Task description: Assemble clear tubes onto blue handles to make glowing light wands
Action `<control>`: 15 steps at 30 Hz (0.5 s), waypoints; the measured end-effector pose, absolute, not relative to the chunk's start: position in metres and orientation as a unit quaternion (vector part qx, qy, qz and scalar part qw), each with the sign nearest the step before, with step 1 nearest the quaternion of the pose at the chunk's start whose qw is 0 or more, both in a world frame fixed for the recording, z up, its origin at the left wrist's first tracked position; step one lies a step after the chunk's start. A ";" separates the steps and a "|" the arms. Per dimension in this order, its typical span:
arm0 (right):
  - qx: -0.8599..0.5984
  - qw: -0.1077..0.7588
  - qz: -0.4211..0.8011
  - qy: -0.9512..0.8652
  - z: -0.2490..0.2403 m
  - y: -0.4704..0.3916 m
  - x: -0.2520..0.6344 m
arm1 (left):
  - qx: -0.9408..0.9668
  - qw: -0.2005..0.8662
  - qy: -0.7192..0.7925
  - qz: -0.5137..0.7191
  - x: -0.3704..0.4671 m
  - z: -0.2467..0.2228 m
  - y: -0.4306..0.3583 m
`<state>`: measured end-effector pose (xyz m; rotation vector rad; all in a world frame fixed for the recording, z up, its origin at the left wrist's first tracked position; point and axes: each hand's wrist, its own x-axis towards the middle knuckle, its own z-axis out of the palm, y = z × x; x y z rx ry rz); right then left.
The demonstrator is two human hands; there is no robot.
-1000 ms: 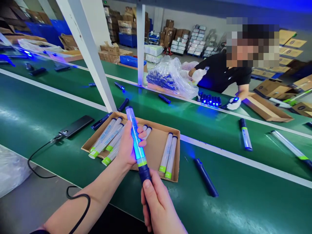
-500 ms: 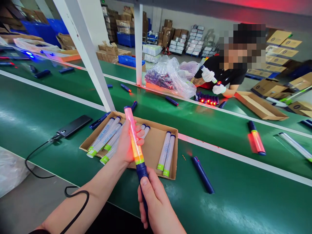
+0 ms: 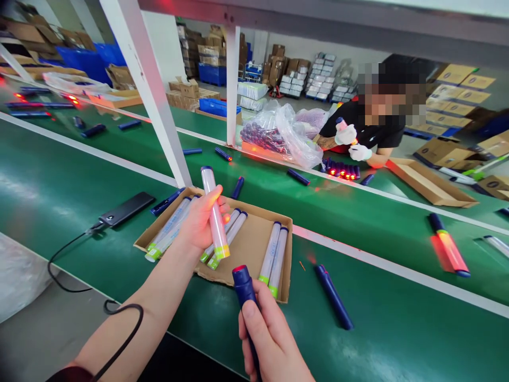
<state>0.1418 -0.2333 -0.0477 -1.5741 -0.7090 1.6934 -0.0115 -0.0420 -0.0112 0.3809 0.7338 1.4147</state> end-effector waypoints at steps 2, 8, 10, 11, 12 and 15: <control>-0.601 0.352 0.659 -0.282 -0.044 -0.230 0.139 | 0.166 0.703 0.308 0.619 -0.008 -0.006 -0.042; -0.591 0.371 0.667 -0.263 -0.048 -0.232 0.135 | 0.135 0.745 0.279 0.590 -0.005 0.003 -0.038; -0.581 0.376 0.672 -0.262 -0.048 -0.232 0.135 | 0.139 0.744 0.283 0.589 -0.001 0.001 -0.038; -0.577 0.376 0.674 -0.265 -0.048 -0.232 0.136 | 0.148 0.741 0.287 0.588 0.002 -0.001 -0.037; -0.574 0.375 0.676 -0.270 -0.048 -0.231 0.136 | 0.160 0.737 0.291 0.589 0.005 -0.004 -0.037; -0.564 0.381 0.677 -0.282 -0.050 -0.231 0.141 | 0.201 0.716 0.298 0.599 0.016 -0.010 -0.039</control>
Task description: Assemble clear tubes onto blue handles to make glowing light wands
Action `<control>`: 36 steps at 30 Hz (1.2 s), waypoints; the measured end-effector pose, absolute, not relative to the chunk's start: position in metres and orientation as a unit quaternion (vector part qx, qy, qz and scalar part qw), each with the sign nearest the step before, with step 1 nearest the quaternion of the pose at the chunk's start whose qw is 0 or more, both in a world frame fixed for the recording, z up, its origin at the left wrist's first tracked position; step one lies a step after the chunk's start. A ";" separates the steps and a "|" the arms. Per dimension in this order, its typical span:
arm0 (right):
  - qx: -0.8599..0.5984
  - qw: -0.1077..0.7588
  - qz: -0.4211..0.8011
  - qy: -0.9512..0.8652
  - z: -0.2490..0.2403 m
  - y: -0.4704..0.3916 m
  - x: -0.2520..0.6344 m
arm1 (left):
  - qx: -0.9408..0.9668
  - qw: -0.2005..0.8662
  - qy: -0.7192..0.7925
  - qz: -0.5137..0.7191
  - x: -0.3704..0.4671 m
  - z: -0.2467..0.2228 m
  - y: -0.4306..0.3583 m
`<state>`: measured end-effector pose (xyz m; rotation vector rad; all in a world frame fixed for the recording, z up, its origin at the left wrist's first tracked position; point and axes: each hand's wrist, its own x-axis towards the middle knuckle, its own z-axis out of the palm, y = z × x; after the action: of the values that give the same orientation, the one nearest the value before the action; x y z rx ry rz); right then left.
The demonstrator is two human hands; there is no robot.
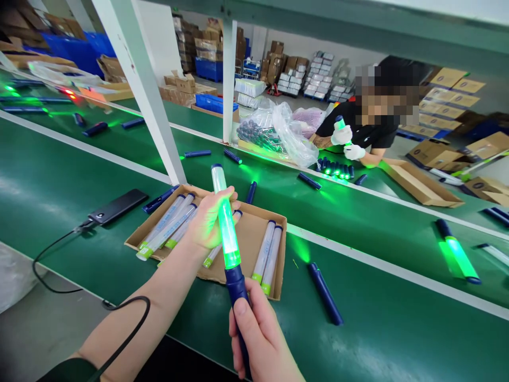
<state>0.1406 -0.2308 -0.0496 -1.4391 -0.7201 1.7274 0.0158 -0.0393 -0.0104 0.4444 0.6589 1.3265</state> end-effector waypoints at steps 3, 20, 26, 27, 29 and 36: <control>-0.562 0.394 0.671 -0.280 -0.052 -0.232 0.145 | 0.193 0.714 0.295 0.605 0.025 -0.012 -0.043; -0.625 0.366 0.650 -0.229 -0.058 -0.240 0.152 | 0.135 0.768 0.255 0.572 0.049 -0.017 -0.057; -0.679 0.357 0.581 -0.274 -0.059 -0.249 0.151 | 0.133 0.784 0.247 0.554 0.051 -0.013 -0.060; -0.685 0.362 0.564 -0.285 -0.060 -0.250 0.150 | 0.132 0.781 0.255 0.554 0.051 -0.013 -0.061; -0.693 0.368 0.537 -0.309 -0.060 -0.250 0.149 | 0.134 0.774 0.271 0.557 0.052 -0.015 -0.061; -0.665 0.344 0.581 -0.319 -0.055 -0.239 0.147 | 0.153 0.756 0.288 0.567 0.052 -0.014 -0.054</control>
<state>0.1472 -0.2388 -0.0550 -1.7285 -0.8286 1.5090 0.0522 -0.0542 -0.0137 0.3342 0.6278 1.2371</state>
